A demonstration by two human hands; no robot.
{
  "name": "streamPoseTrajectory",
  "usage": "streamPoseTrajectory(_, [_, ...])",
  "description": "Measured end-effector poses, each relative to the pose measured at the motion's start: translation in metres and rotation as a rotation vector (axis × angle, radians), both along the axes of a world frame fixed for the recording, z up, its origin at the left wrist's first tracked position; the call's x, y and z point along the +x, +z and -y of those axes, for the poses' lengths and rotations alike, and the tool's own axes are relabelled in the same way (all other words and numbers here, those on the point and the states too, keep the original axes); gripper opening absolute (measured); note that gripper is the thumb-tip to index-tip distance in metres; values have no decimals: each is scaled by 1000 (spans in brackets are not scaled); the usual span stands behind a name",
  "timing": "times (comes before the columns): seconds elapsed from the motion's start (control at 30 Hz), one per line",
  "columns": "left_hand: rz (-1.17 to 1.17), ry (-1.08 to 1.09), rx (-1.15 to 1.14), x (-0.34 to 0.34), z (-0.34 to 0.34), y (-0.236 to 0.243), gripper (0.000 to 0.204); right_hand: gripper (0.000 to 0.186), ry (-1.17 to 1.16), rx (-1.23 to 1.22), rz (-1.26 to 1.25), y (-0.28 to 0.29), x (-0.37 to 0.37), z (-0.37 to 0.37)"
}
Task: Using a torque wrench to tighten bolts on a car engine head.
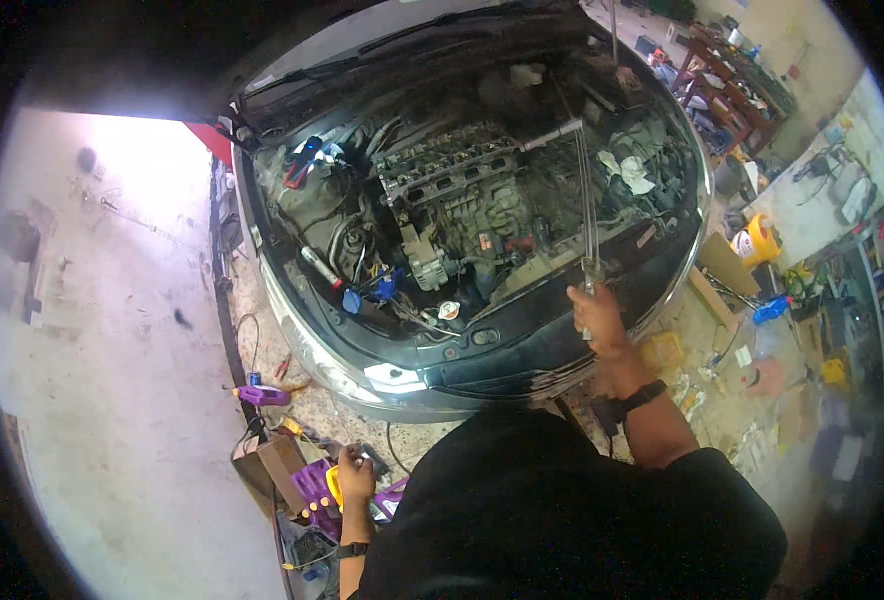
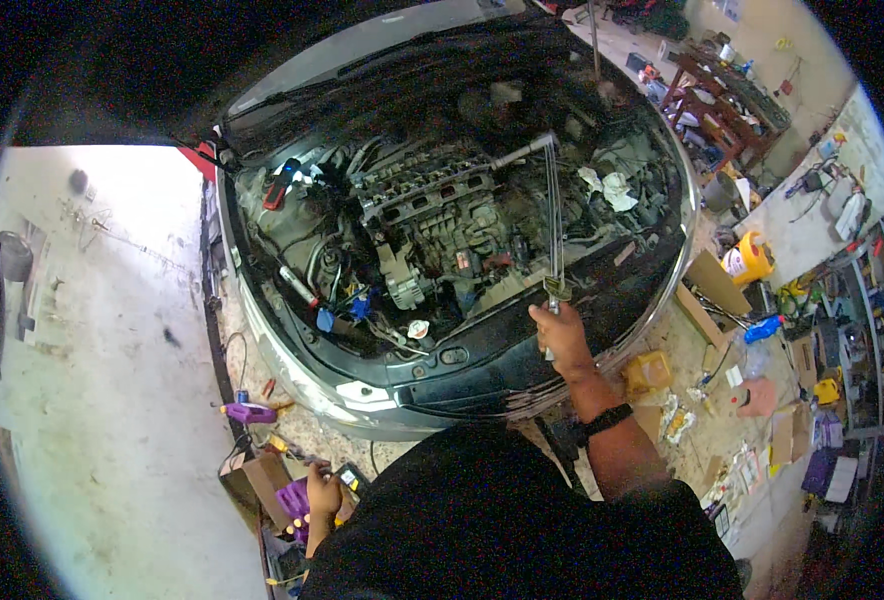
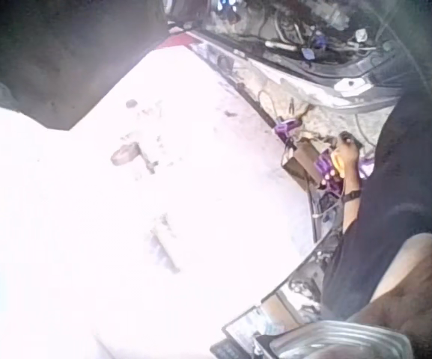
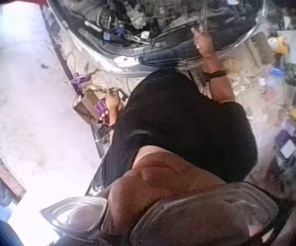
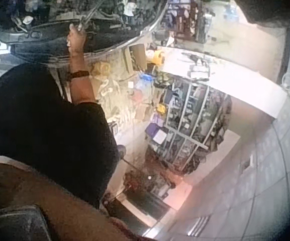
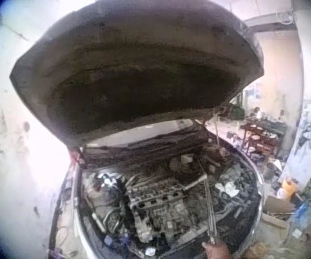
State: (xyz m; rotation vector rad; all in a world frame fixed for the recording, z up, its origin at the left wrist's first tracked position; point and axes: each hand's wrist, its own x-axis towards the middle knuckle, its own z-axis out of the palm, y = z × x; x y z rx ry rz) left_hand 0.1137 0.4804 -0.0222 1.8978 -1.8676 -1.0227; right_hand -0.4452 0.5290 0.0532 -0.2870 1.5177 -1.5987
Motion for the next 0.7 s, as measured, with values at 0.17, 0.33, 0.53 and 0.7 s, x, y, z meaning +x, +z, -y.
streamPoseTrajectory(0.17, [5,1,69,47,-20,-22,37,28,40,154,-705,60,-21,-58])
streamPoseTrajectory(0.33, [-22,69,125,62,-18,-20,37,42,-145,320,-1242,69,-60,-98])
streamPoseTrajectory(0.53, [75,44,108,44,-19,-6,32,50,23,606,-1392,128,-96,-32])
streamPoseTrajectory(0.7, [46,183,171,39,-29,-23,26,53,138,547,-1536,137,-174,82])
